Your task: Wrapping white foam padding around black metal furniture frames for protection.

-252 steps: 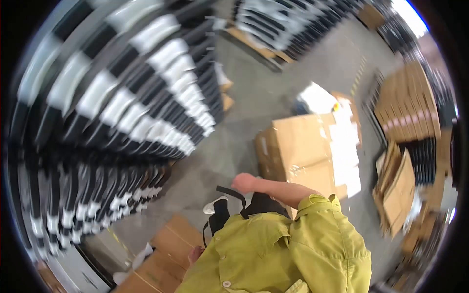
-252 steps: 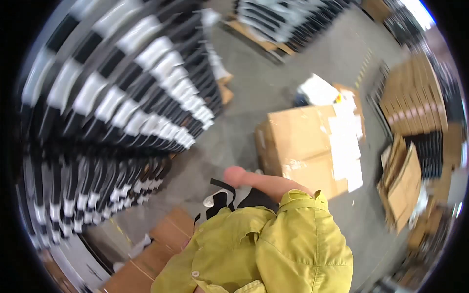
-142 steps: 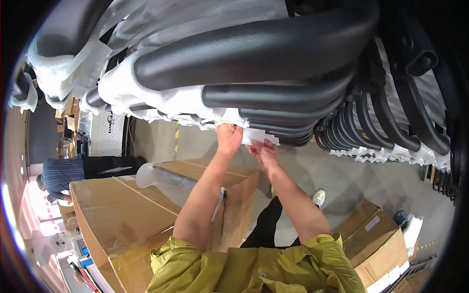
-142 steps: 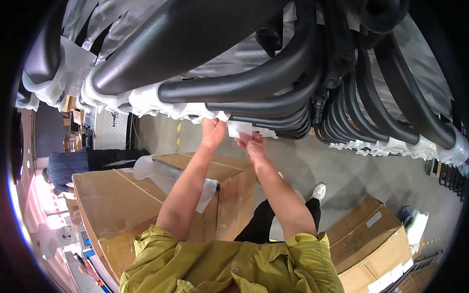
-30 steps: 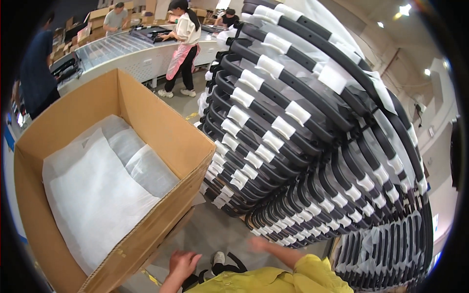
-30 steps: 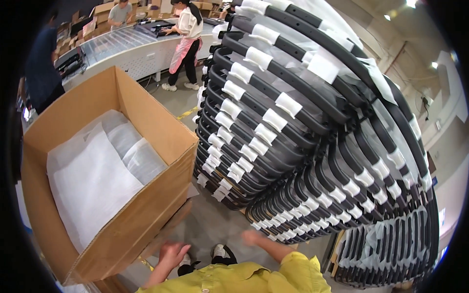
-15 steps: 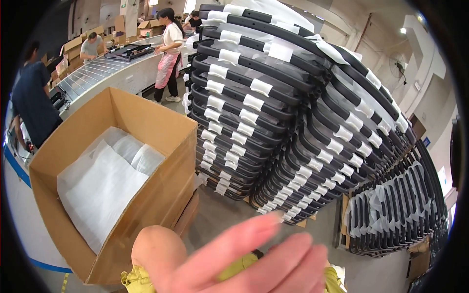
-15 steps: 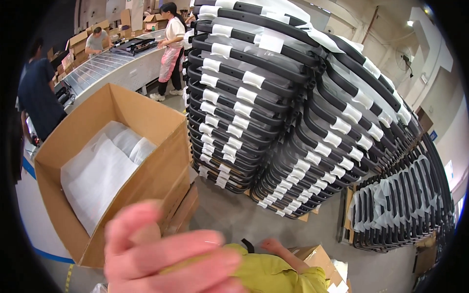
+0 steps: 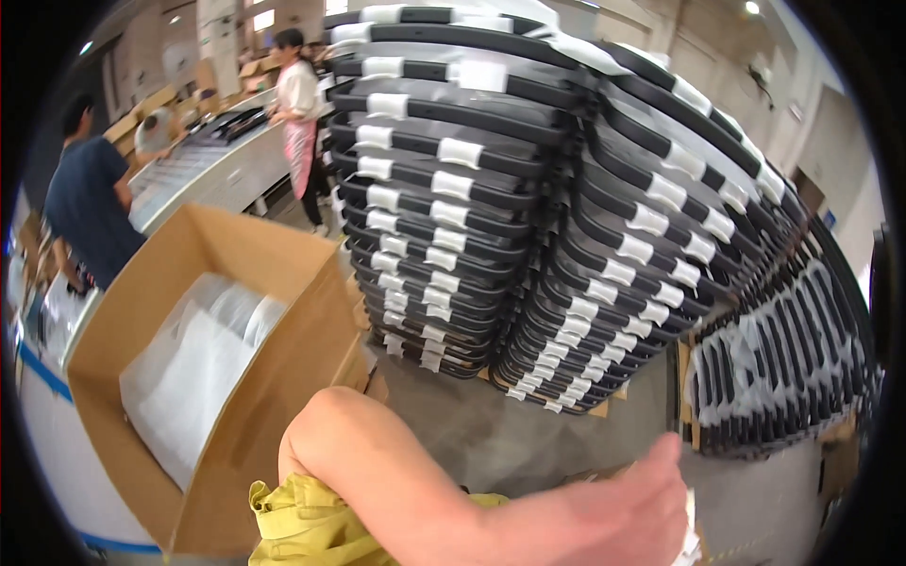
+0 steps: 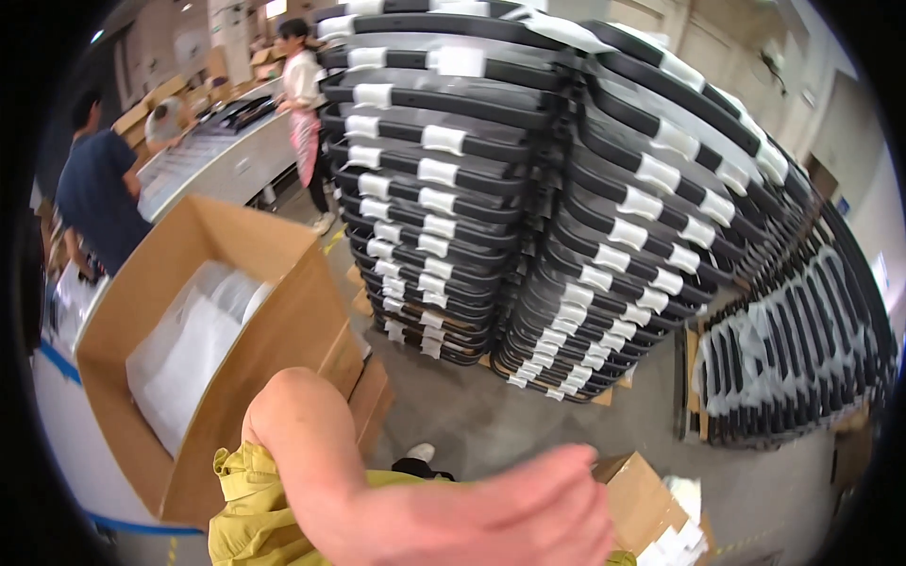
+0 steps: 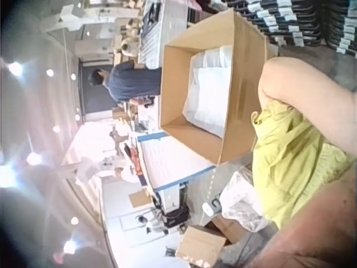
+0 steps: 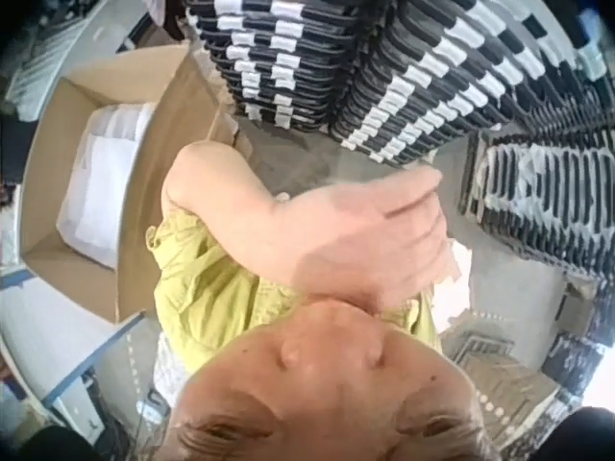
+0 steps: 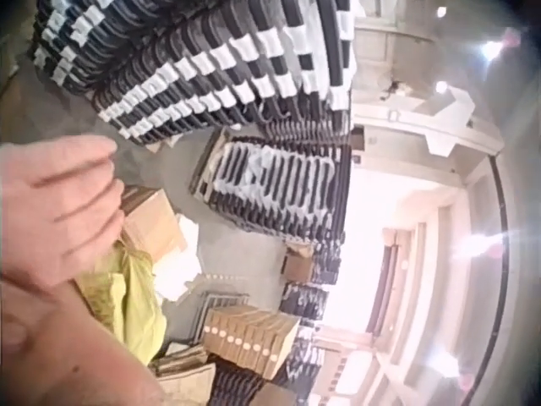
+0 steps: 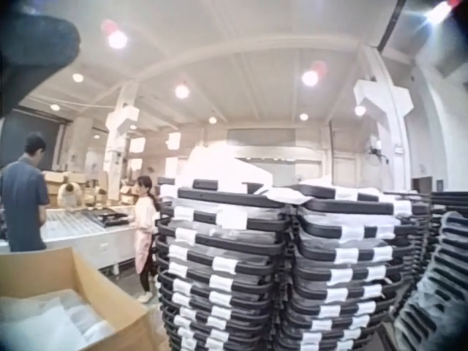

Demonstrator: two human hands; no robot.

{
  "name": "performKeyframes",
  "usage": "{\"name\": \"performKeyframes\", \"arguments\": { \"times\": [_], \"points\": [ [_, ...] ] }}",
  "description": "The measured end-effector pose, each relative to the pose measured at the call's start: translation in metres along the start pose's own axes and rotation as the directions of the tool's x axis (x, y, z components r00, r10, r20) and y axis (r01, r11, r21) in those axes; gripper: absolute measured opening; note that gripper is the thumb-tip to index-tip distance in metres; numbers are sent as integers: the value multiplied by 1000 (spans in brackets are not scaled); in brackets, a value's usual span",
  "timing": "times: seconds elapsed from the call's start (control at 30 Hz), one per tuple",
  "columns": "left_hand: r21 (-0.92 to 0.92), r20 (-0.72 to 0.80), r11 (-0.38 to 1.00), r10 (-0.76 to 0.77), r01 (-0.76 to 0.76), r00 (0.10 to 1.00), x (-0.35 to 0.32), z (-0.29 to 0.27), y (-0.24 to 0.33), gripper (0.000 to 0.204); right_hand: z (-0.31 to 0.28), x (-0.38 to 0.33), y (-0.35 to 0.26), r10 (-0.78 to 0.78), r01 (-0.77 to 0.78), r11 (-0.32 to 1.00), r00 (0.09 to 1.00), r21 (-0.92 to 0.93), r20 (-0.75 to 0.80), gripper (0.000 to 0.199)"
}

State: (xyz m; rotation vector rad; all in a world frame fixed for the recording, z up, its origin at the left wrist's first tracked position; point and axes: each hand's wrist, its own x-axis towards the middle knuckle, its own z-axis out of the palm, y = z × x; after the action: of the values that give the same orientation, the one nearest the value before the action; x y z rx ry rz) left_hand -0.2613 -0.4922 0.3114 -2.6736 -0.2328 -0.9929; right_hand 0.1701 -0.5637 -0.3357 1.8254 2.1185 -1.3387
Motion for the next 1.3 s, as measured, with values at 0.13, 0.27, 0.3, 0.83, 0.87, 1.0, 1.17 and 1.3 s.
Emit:
{"name": "performKeyframes", "arguments": {
  "times": [0.13, 0.27, 0.3, 0.83, 0.87, 1.0, 1.17, 1.3],
  "points": [
    [-28, -61, 983, -182, 181, 981, -76, -58, -44, 15, 0, 46, -112, 70, -68, 997, 995, 22, -76, 31],
    [-142, -137, 799, -600, 584, 788, -88, 7, -166, 25, 16, 22, -175, 60, -35, 989, 982, 141, -179, 37],
    [-89, -173, 727, -684, 681, 708, -96, 20, -189, 25, 2, 20, -215, -17, 67, 979, 968, 192, -250, 37],
    [-299, 954, 791, 246, 534, 170, -157, 320, -50, 35, 46, -118, -166, 960, 312, 278, -64, 908, -272, 17],
    [-313, 950, 799, 276, 513, 148, -150, 329, -39, 35, 51, -135, -144, 955, 360, 275, -210, 892, -210, 17],
    [-305, 944, 805, 326, 509, 50, -124, 369, 0, 34, 109, -212, -27, 719, 333, 223, -691, 916, 76, 16],
    [-194, 978, 706, 196, 681, 75, -115, 408, 14, 33, 114, -315, 29, 430, 357, -155, -815, 921, 388, 49],
    [-39, 987, 681, 142, 731, -80, -119, 431, 17, 31, 143, -346, 62, 390, 455, -312, -739, 834, 549, 64]
  ]
}}
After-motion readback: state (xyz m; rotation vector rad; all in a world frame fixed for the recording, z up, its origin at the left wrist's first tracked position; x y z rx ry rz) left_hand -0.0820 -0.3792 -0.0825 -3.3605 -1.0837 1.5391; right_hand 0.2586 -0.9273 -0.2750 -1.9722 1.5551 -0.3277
